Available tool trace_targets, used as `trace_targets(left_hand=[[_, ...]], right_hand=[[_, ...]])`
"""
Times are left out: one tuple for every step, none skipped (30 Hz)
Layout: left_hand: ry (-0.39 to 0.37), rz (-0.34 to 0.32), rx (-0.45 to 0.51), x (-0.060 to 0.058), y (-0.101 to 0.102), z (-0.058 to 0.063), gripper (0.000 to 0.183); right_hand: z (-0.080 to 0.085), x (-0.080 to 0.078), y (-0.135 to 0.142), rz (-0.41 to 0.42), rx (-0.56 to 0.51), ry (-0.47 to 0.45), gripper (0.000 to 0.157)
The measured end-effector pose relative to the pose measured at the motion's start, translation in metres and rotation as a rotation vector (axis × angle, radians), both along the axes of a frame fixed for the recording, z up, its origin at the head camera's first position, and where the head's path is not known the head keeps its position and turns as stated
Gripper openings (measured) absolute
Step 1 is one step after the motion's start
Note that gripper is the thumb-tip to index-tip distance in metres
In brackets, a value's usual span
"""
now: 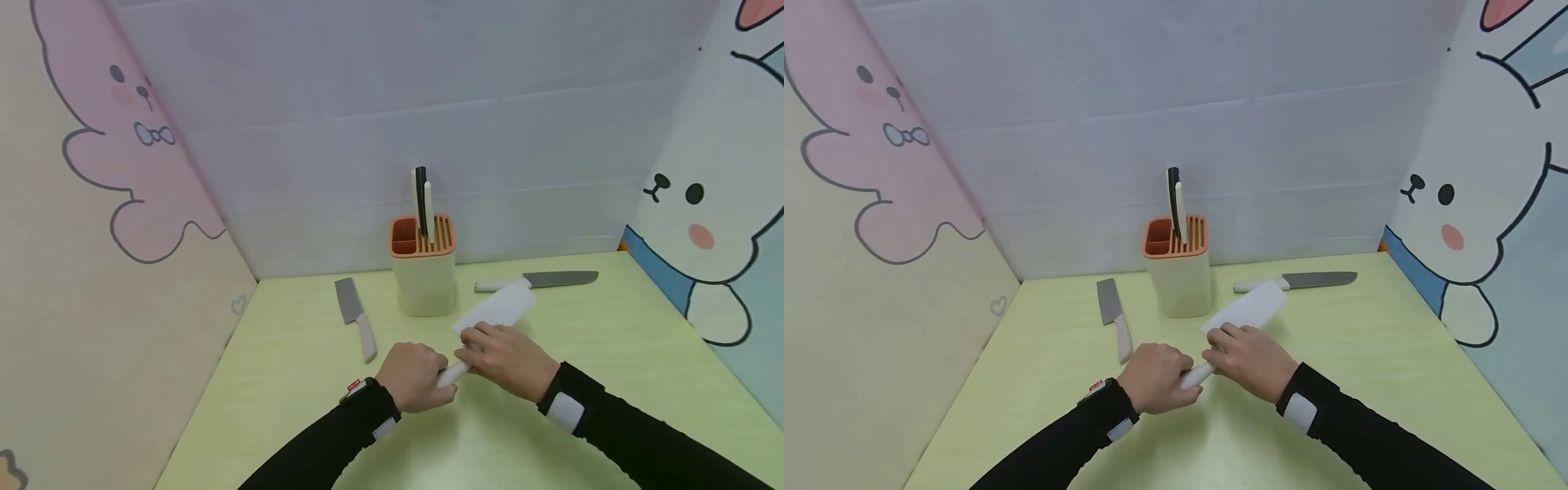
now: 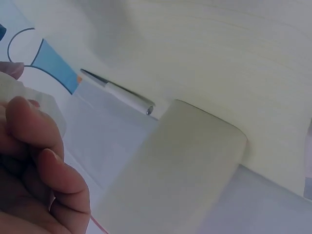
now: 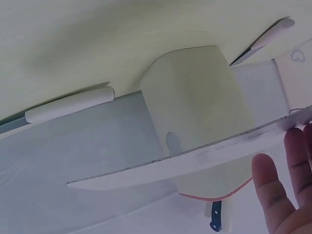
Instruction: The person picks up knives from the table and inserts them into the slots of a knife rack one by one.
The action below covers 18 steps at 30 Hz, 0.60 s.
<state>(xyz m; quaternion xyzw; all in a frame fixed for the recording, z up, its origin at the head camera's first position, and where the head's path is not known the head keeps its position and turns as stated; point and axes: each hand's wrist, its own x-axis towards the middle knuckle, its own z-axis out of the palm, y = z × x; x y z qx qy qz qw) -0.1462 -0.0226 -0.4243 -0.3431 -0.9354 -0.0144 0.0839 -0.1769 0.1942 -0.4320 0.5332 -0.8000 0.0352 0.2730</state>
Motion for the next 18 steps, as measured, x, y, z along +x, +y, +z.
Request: trace_targets(left_hand=[[-0.014, 0.000, -0.004, 0.000, 0.001, 0.000, 0.031], [-0.030, -0.001, -0.007, -0.001, 0.002, 0.001, 0.032], [-0.051, -0.001, -0.006, -0.001, 0.003, 0.001, 0.033], [-0.068, -0.002, -0.005, -0.001, 0.003, 0.002, 0.034], [-0.081, -0.003, 0.001, -0.001, 0.004, 0.004, 0.036], [-0.093, -0.006, 0.008, -0.001, 0.004, 0.005, 0.038], [-0.103, -0.010, 0.018, -0.001, 0.004, 0.006, 0.041], [-0.115, -0.018, 0.038, -0.001, 0.004, 0.008, 0.043], [-0.121, -0.028, 0.065, -0.001, 0.004, 0.009, 0.046], [-0.124, -0.040, 0.095, -0.002, 0.003, 0.010, 0.047], [-0.129, -0.051, 0.130, -0.002, 0.002, 0.012, 0.047], [-0.134, -0.058, 0.164, -0.003, 0.001, 0.012, 0.047], [-0.135, -0.063, 0.202, -0.004, -0.001, 0.013, 0.048], [-0.134, -0.064, 0.243, -0.006, -0.003, 0.014, 0.047], [-0.128, -0.057, 0.277, -0.008, -0.005, 0.015, 0.047], [-0.118, -0.047, 0.306, -0.010, -0.007, 0.017, 0.046], [-0.100, -0.030, 0.330, -0.012, -0.009, 0.019, 0.046], [-0.075, -0.014, 0.349, -0.015, -0.011, 0.020, 0.046]], right_hand=[[-0.001, 0.000, 0.001, 0.000, 0.010, 0.002, 0.033], [-0.001, -0.001, 0.003, 0.000, 0.021, 0.004, 0.031], [-0.002, -0.001, 0.004, 0.000, 0.033, 0.006, 0.030], [-0.002, -0.001, 0.005, 0.000, 0.044, 0.006, 0.029], [-0.002, -0.001, 0.005, 0.001, 0.051, 0.003, 0.028], [-0.002, -0.001, 0.006, 0.001, 0.058, 0.000, 0.028], [-0.003, -0.001, 0.007, 0.001, 0.065, 0.000, 0.028], [-0.003, -0.001, 0.008, 0.002, 0.069, -0.005, 0.028], [-0.004, -0.001, 0.009, 0.002, 0.070, -0.010, 0.029], [-0.004, -0.001, 0.010, 0.000, 0.071, -0.013, 0.030], [-0.005, -0.001, 0.012, -0.004, 0.069, -0.015, 0.031], [-0.005, -0.001, 0.013, -0.008, 0.067, -0.017, 0.032], [-0.005, -0.002, 0.015, -0.014, 0.061, -0.018, 0.032], [-0.005, -0.003, 0.016, -0.020, 0.052, -0.018, 0.033], [-0.005, -0.004, 0.018, -0.027, 0.045, -0.012, 0.034], [-0.004, -0.005, 0.019, -0.035, 0.034, -0.010, 0.035], [-0.002, -0.007, 0.021, -0.039, 0.022, -0.005, 0.036], [0.000, -0.008, 0.022, -0.043, 0.010, 0.000, 0.037]])
